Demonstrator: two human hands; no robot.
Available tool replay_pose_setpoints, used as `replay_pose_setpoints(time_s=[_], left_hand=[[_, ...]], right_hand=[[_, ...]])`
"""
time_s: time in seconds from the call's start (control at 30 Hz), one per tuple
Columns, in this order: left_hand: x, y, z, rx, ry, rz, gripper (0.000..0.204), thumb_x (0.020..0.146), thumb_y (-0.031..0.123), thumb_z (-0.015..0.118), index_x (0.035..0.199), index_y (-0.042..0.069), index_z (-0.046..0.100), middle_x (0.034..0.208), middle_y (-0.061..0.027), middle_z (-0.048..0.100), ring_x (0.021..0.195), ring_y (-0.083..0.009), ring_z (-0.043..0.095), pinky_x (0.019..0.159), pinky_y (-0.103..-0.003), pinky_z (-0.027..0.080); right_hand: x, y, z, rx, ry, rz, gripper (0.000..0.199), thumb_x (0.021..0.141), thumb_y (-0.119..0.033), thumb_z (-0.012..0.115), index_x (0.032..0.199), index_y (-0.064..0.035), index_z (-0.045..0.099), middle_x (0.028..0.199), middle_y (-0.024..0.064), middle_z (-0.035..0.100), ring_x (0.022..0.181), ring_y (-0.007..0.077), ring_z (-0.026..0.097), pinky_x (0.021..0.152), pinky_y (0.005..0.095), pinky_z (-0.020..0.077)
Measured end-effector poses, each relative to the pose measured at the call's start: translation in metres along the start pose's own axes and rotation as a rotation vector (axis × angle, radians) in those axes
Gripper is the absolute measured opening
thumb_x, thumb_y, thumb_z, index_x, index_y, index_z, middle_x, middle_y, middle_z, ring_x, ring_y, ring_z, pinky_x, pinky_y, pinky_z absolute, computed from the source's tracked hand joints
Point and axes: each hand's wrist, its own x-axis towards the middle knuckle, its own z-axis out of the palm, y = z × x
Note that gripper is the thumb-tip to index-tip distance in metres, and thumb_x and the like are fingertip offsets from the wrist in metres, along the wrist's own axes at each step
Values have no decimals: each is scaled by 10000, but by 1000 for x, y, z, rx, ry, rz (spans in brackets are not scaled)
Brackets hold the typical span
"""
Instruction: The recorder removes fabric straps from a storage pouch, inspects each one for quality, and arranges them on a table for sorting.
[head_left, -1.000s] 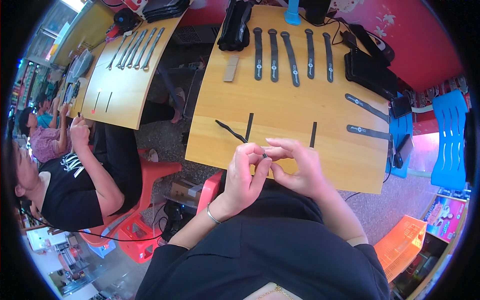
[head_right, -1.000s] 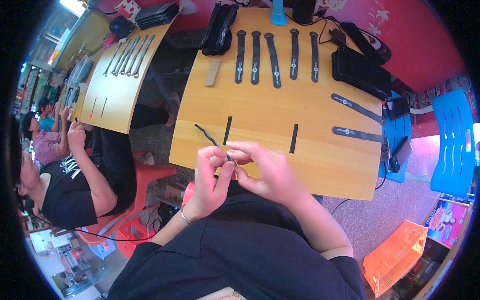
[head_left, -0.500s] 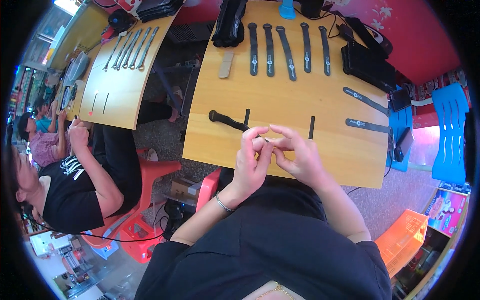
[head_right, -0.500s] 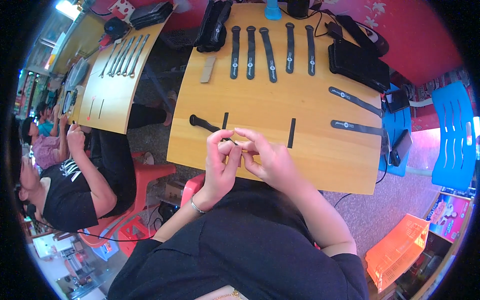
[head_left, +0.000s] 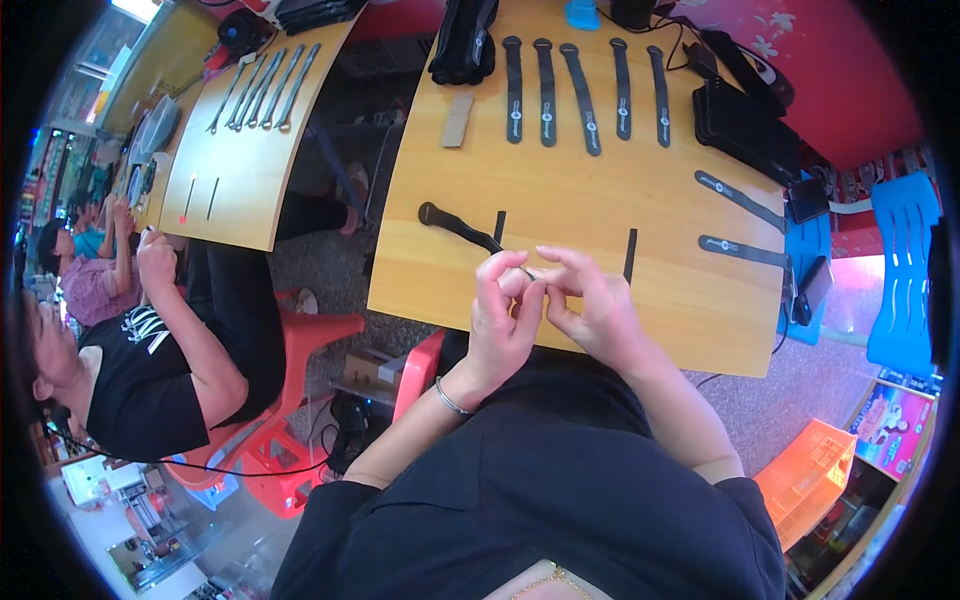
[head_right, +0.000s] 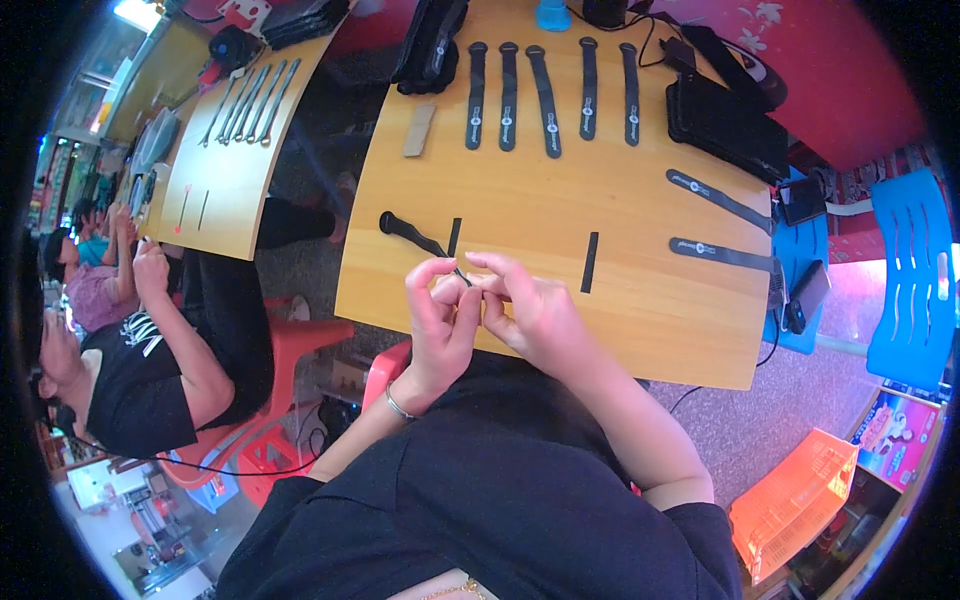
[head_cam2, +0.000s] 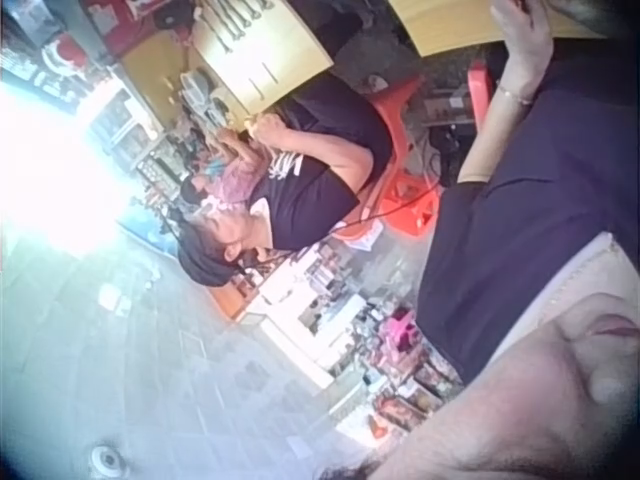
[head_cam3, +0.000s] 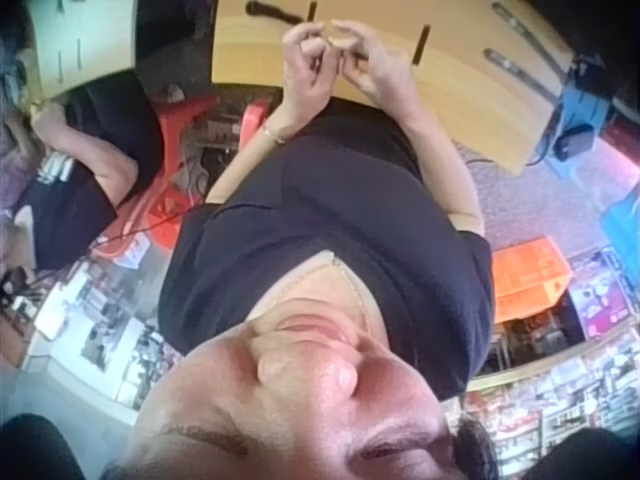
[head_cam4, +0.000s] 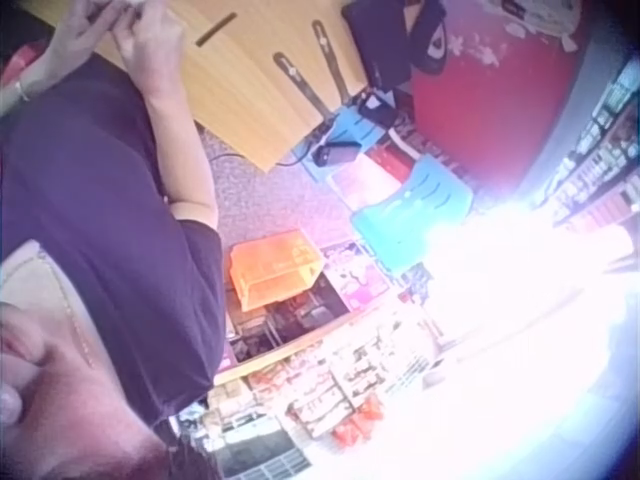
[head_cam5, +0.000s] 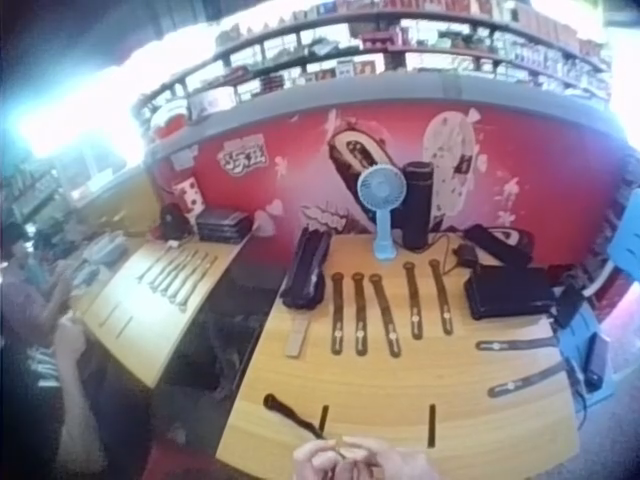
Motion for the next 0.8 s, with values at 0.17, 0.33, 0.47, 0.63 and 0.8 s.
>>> replay_pose_setpoints(time_s=[0.17,0.33,0.47,0.63,0.8], left_hand=[[0,5,-8,78,-80,-16,378,897,-69,464,1203,50,276,759,-36,518,656,-52,478,559,-180,346],[-5,6,-13,-25,-40,-104,346,893,-62,468,1170,49,293,753,-19,507,658,-40,469,554,-182,343],[-8,15,-16,-55,59,-86,308,876,-40,507,1129,15,340,704,-29,516,614,-66,471,571,-227,373],[-7,27,-25,195,21,-39,294,888,-18,500,1138,2,346,677,0,441,604,-56,397,578,-210,350],[-4,31,-39,464,47,6,479,764,85,715,1117,2,402,610,-5,436,552,-107,425,582,-251,364]], right_hand=[[0,0,6,276,45,197,418,789,59,594,1181,-39,489,857,124,685,783,202,687,706,283,545],[2,-7,5,414,-36,385,409,803,56,576,1189,-36,478,908,120,688,851,188,679,762,287,545],[4,-12,9,427,-21,263,439,789,48,599,1199,-52,477,912,114,688,868,195,680,763,286,544],[7,-12,13,217,-33,62,441,776,47,619,1181,-64,484,896,100,688,854,209,685,740,281,549],[7,-16,12,224,-58,113,386,781,53,614,1129,-58,488,869,106,686,836,213,687,718,284,552]])
